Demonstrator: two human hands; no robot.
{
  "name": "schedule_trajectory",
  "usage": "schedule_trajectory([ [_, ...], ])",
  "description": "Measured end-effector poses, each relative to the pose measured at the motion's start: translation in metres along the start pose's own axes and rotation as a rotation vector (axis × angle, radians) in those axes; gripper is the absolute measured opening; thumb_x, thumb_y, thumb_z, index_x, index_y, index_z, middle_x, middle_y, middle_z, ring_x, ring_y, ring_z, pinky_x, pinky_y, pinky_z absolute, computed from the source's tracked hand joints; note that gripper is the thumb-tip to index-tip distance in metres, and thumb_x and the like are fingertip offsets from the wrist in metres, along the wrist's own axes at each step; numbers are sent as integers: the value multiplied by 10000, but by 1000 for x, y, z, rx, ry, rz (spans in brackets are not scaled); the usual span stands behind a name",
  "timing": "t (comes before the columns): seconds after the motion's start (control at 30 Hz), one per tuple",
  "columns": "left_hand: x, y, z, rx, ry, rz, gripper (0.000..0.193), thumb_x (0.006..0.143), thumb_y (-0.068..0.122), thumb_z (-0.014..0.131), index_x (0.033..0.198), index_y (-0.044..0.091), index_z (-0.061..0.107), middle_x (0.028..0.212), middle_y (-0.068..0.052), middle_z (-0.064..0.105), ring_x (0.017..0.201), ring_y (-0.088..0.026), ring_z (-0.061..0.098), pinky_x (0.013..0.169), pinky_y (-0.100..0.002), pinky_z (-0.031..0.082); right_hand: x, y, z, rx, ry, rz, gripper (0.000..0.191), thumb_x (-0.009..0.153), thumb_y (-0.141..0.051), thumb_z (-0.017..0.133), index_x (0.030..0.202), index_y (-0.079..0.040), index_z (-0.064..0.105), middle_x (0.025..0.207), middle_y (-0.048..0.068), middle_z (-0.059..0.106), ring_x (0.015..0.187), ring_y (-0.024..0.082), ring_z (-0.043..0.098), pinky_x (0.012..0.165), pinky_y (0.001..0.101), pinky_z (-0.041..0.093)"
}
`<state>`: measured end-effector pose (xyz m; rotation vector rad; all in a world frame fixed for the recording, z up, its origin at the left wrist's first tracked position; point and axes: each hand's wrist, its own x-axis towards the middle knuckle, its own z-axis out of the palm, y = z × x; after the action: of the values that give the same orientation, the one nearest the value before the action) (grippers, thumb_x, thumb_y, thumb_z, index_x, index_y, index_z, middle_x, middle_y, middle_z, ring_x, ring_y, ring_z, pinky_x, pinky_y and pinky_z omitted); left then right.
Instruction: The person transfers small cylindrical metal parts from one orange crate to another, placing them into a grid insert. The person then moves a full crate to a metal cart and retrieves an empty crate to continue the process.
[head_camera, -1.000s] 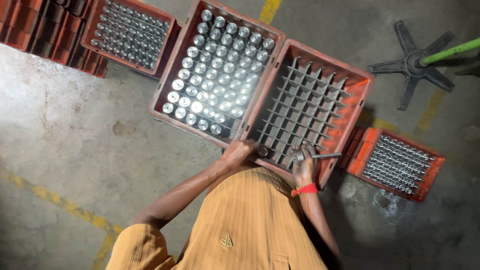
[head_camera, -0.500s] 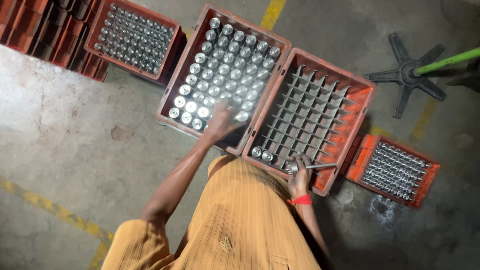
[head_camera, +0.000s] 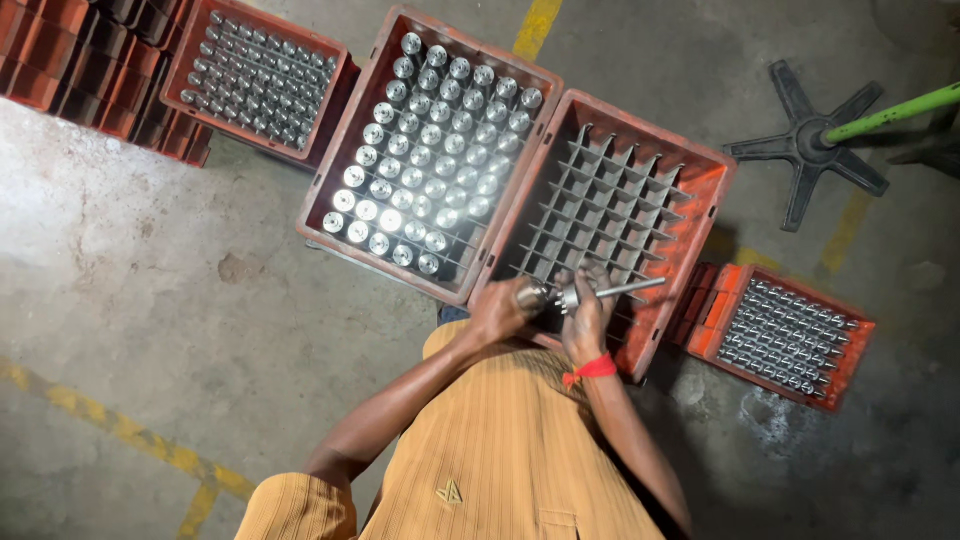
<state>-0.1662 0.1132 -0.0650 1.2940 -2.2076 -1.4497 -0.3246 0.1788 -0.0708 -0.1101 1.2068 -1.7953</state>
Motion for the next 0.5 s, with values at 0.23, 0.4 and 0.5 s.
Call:
schedule_trajectory([
  [0.23, -12, 28, 13, -104, -266, -14, 377, 729, 201, 815, 1053, 28, 729, 927, -197, 777, 832, -338, 763, 770, -444, 570, -15, -8, -2, -206, -192, -88, 117, 1013, -13, 581, 1128, -32, 591, 926, 70, 635, 791, 164, 648, 750, 309, 571],
  [0.4, -16, 38, 3, -337, -496, -41, 501, 775, 302, 840, 1147, 9, 677, 986, -230, 777, 921, -343, 752, 800, -447, 573, -3, 1, -34, -129, -117, 74, 143, 996, 4, 597, 1136, -15, 619, 951, 83, 653, 845, 175, 664, 781, 324, 564],
  [0.5, -24, 34, -6, -39, -351, 24, 618, 834, 355, 825, 1316, 39, 604, 1025, -238, 716, 968, -382, 699, 827, -484, 529, 13, -5, -58, -27, 70, 138, 172, 979, -10, 591, 1145, -40, 625, 915, 79, 658, 831, 201, 689, 780, 354, 581],
])
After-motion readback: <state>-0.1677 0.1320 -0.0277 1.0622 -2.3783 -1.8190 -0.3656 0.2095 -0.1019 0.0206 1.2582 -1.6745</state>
